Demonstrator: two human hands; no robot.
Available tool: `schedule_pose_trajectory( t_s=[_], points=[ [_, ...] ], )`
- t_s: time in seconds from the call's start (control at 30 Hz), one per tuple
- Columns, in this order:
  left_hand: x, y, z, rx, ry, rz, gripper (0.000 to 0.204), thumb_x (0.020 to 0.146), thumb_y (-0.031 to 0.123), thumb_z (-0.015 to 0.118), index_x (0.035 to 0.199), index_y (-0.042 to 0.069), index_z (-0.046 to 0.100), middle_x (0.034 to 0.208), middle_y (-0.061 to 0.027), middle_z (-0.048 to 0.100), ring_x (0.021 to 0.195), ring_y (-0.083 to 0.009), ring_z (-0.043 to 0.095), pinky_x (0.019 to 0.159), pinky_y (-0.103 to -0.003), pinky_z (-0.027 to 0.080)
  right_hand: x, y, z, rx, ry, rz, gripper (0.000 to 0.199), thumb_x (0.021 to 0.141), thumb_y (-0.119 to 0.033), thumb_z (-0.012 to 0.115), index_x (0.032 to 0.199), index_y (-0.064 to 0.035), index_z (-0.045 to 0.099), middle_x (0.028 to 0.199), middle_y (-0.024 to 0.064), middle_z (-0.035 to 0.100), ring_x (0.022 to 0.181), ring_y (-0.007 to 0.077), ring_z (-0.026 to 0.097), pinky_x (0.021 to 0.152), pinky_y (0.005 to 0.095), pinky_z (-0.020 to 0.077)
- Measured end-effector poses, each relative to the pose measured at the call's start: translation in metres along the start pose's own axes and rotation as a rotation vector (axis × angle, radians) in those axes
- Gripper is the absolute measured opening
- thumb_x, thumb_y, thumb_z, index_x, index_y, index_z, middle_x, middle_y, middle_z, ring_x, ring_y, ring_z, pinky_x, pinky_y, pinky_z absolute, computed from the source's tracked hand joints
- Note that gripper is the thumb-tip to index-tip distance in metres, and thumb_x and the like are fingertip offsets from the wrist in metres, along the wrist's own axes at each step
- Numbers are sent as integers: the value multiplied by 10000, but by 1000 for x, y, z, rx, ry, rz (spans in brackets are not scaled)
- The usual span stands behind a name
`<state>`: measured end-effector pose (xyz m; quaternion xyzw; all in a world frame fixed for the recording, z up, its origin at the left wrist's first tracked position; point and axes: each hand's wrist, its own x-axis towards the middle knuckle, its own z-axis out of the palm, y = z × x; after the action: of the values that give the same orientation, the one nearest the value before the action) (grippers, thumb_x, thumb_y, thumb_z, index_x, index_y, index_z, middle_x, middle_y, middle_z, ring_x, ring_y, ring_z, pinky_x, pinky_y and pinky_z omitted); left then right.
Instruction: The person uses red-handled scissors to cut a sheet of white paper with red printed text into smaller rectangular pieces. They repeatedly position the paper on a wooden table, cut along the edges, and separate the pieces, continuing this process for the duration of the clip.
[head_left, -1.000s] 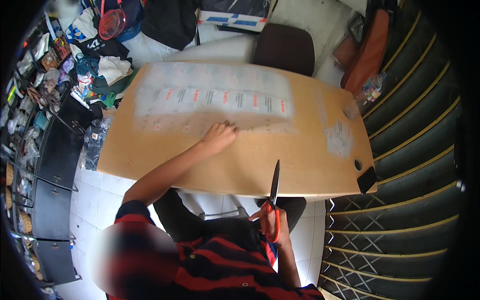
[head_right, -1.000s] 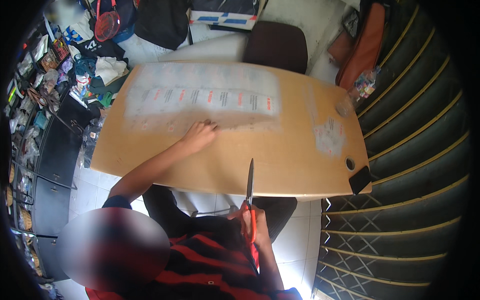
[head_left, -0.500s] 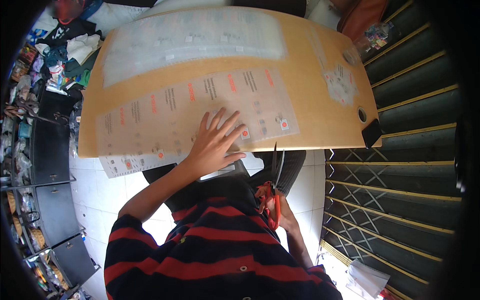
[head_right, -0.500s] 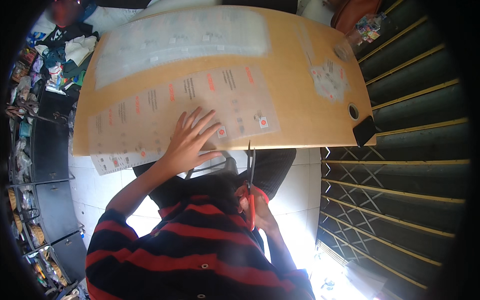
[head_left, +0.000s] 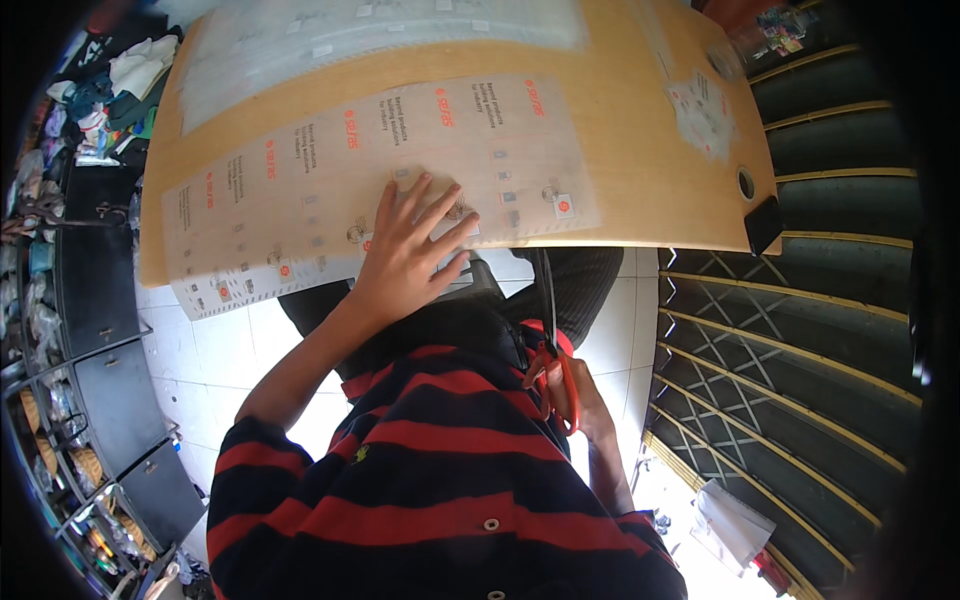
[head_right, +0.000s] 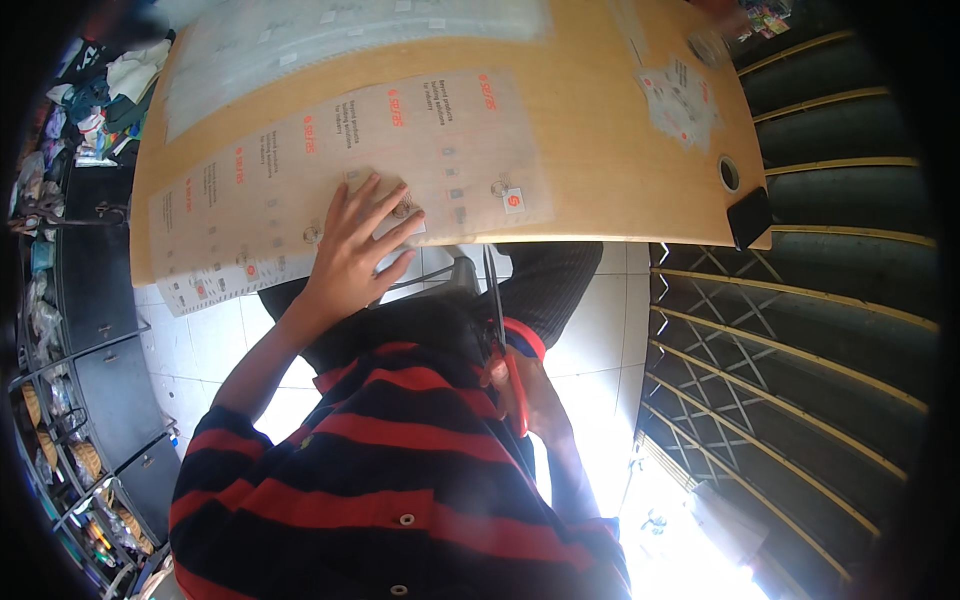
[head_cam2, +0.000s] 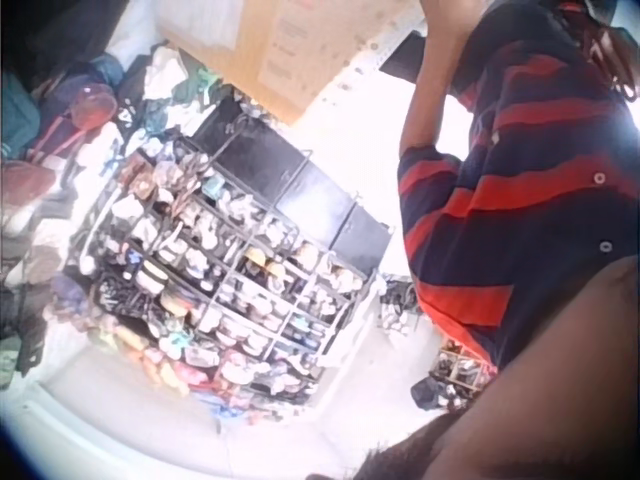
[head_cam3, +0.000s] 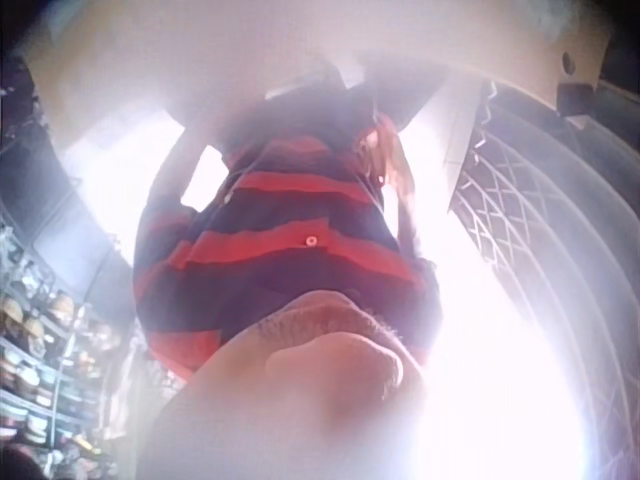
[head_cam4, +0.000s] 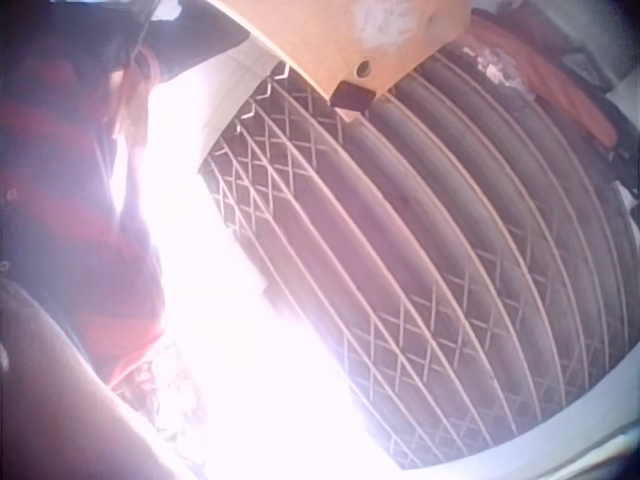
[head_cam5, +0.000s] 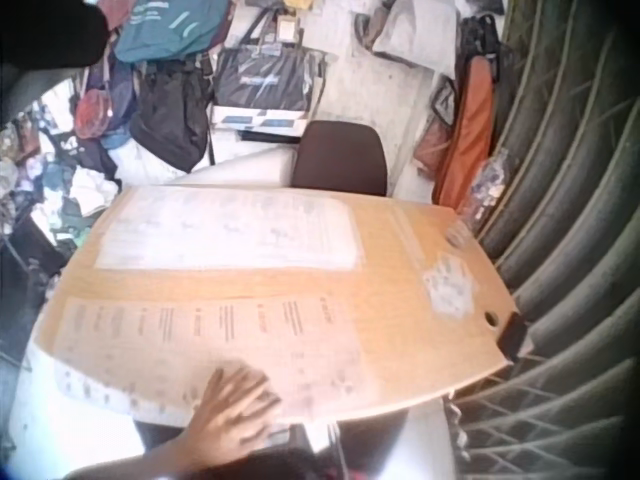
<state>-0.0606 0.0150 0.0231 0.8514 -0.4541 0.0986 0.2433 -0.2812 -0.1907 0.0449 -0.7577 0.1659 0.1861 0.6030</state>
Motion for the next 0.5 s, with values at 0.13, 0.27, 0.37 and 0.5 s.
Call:
schedule_pose_trajectory(
  t_s=[0.13, 0.27, 0.37, 0.5],
  points=[
    [-6, -11, -5, -13, -19, 0, 355, 811, 245, 753, 1129, 101, 687, 1371, -104, 560, 1317, -391, 467, 1114, -687, 267, -1, -1, 2, 15, 15, 17, 857, 987, -711, 274, 919, 75, 606, 716, 129, 666, 444, 167, 628, 419, 271, 486],
    [-13, -25, -25, -1, -23, -77, 288, 791, 246, 758, 999, 72, 661, 1252, -85, 593, 1261, -369, 498, 1117, -689, 253, -2, -1, -10, 23, -3, 31, 864, 981, -721, 281, 918, 73, 615, 697, 127, 664, 434, 166, 622, 410, 268, 473],
    [-8, -26, -26, -21, 16, -80, 324, 789, 284, 765, 999, 69, 643, 1181, -83, 593, 1217, -349, 514, 1120, -674, 254, 0, -3, -12, 13, 22, 41, 885, 968, -744, 281, 869, 62, 632, 629, 112, 641, 425, 164, 616, 403, 261, 460],
    [31, 2, 0, -117, 25, 79, 407, 807, 305, 767, 1118, 72, 647, 1264, -91, 577, 1242, -346, 494, 1123, -651, 269, 8, -18, -8, 49, 35, 79, 918, 946, -780, 272, 803, 47, 642, 500, 82, 576, 412, 159, 608, 404, 250, 449]
  ],
)
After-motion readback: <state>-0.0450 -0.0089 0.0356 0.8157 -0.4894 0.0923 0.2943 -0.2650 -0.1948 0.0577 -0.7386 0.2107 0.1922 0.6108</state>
